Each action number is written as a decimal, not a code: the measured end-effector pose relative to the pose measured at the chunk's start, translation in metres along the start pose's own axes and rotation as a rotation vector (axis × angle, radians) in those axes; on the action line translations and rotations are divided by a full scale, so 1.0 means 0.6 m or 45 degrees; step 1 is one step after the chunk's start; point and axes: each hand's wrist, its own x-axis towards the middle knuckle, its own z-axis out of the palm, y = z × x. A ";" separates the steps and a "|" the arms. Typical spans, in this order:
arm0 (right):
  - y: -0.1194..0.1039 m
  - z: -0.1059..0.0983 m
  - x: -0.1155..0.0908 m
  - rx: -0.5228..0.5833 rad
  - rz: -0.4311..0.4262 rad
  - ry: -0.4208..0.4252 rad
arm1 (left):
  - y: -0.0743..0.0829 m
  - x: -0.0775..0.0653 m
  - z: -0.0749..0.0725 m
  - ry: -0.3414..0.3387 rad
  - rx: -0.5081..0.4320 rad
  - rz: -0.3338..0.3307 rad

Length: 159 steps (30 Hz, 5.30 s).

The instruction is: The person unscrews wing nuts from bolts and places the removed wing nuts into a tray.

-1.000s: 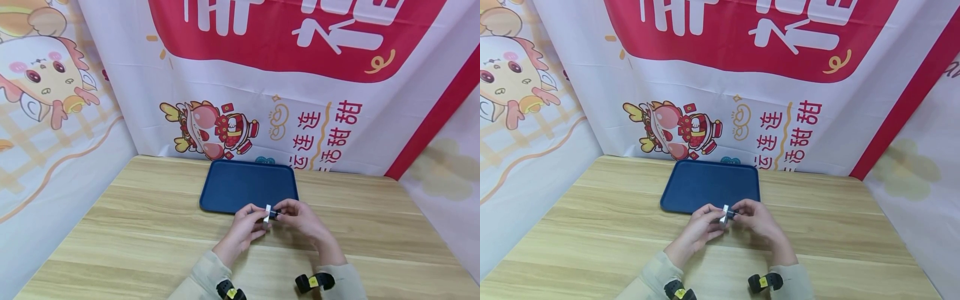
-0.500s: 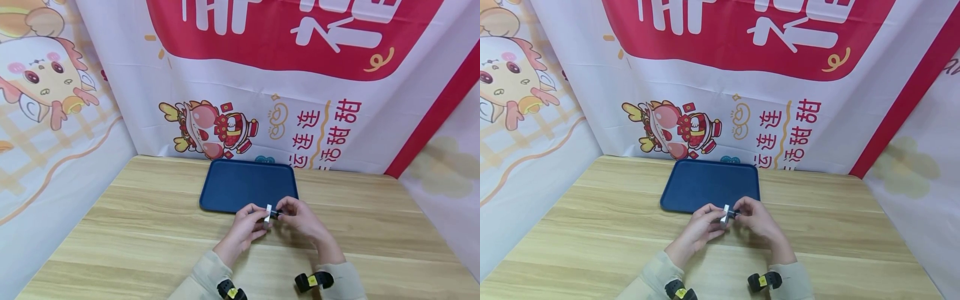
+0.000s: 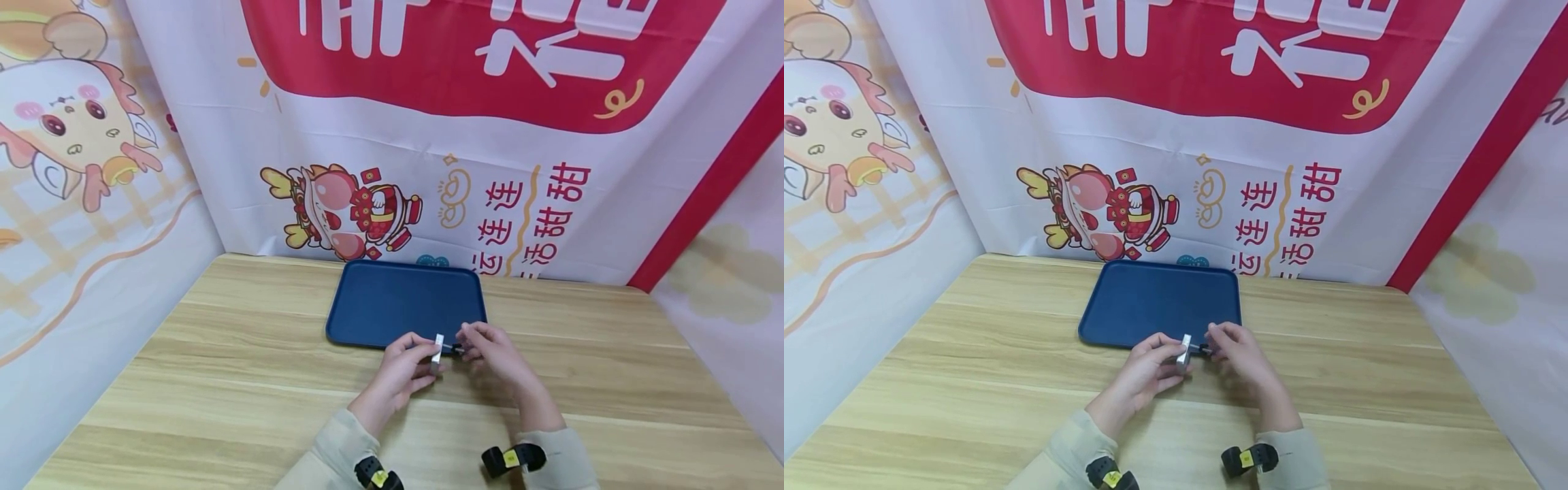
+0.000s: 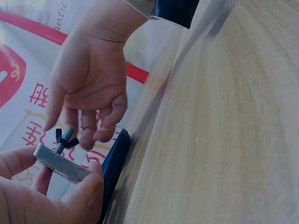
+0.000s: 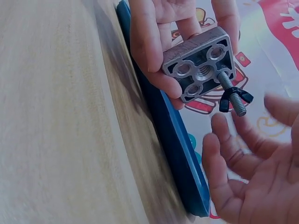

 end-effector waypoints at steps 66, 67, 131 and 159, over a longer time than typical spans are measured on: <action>0.008 -0.001 -0.001 0.090 0.059 -0.125 | 0.002 -0.003 -0.005 -0.018 0.003 -0.001; 0.007 -0.001 -0.002 0.097 0.051 -0.141 | 0.002 -0.004 -0.005 -0.019 0.005 -0.003; 0.007 -0.003 -0.001 0.144 0.098 -0.070 | -0.001 -0.001 0.000 0.005 0.007 0.012; 0.011 -0.011 -0.001 0.173 0.030 -0.139 | 0.001 -0.005 -0.004 0.005 -0.002 0.003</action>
